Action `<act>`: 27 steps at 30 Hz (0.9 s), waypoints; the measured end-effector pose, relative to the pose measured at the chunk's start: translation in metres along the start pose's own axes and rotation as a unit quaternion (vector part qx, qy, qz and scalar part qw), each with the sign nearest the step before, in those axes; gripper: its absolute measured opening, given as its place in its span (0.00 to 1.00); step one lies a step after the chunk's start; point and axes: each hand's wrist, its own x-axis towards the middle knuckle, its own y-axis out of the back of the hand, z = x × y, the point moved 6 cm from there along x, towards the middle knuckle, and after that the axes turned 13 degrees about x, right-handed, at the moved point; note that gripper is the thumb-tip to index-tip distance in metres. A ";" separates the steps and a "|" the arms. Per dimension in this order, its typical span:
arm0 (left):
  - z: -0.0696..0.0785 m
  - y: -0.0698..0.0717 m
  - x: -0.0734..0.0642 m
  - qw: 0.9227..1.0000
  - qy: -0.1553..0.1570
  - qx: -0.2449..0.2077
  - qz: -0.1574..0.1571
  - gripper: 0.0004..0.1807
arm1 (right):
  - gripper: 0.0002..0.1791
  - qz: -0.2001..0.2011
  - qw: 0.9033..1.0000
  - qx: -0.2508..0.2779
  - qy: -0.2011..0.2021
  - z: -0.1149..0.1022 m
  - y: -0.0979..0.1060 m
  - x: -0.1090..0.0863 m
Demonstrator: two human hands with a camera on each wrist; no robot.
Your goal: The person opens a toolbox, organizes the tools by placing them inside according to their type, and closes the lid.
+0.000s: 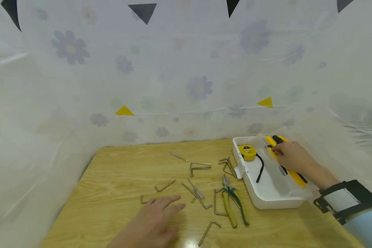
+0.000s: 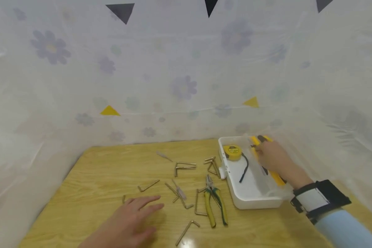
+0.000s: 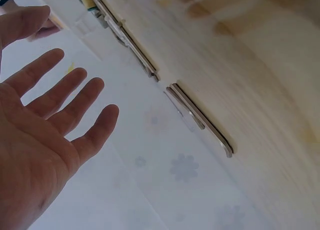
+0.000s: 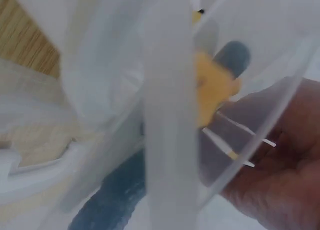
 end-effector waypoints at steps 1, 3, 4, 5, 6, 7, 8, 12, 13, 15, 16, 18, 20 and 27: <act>-0.003 0.001 -0.001 1.000 0.007 0.000 0.003 0.33 | 0.16 0.013 1.000 -0.004 0.008 -0.005 0.000 -0.002; -0.008 0.002 -0.005 1.000 0.021 0.007 0.008 0.33 | 0.16 0.055 0.998 -0.003 0.033 -0.024 0.000 -0.009; -0.011 0.003 -0.007 1.000 0.025 0.010 0.009 0.33 | 0.15 0.080 0.995 -0.006 0.056 -0.036 -0.001 -0.013; -0.014 0.004 -0.009 0.999 0.031 0.012 0.013 0.32 | 0.13 0.105 0.991 -0.008 0.082 -0.050 -0.002 -0.018; -0.016 0.005 -0.010 0.999 0.036 0.015 0.012 0.32 | 0.11 0.124 0.986 -0.008 0.108 -0.065 -0.005 -0.023; -0.019 0.006 -0.011 0.999 0.041 0.018 0.014 0.31 | 0.09 0.140 0.981 -0.011 0.133 -0.081 -0.009 -0.027; -0.021 0.007 -0.012 0.999 0.045 0.023 0.015 0.31 | 0.08 0.141 0.978 -0.009 0.150 -0.095 -0.015 -0.032; -0.029 0.011 -0.013 0.998 0.057 0.034 0.023 0.33 | 0.05 0.084 0.979 -0.003 0.187 -0.145 -0.049 -0.040; -0.030 0.012 -0.013 0.997 0.058 0.035 0.026 0.33 | 0.05 0.063 0.980 -0.001 0.190 -0.154 -0.058 -0.040; -0.033 0.013 -0.013 0.997 0.059 0.038 0.027 0.33 | 0.06 0.018 0.982 0.004 0.187 -0.170 -0.077 -0.035; -0.033 0.013 -0.013 0.997 0.059 0.039 0.029 0.33 | 0.07 0.000 0.983 0.008 0.185 -0.176 -0.086 -0.030; -0.034 0.015 -0.014 0.997 0.060 0.043 0.032 0.32 | 0.10 -0.032 0.983 0.010 0.181 -0.187 -0.105 -0.017; -0.034 0.016 -0.014 0.996 0.060 0.046 0.036 0.31 | 0.13 -0.066 0.983 0.013 0.172 -0.195 -0.125 -0.001; -0.031 0.017 -0.015 0.996 0.060 0.048 0.037 0.32 | 0.31 -0.165 0.977 0.072 0.111 -0.204 -0.178 0.052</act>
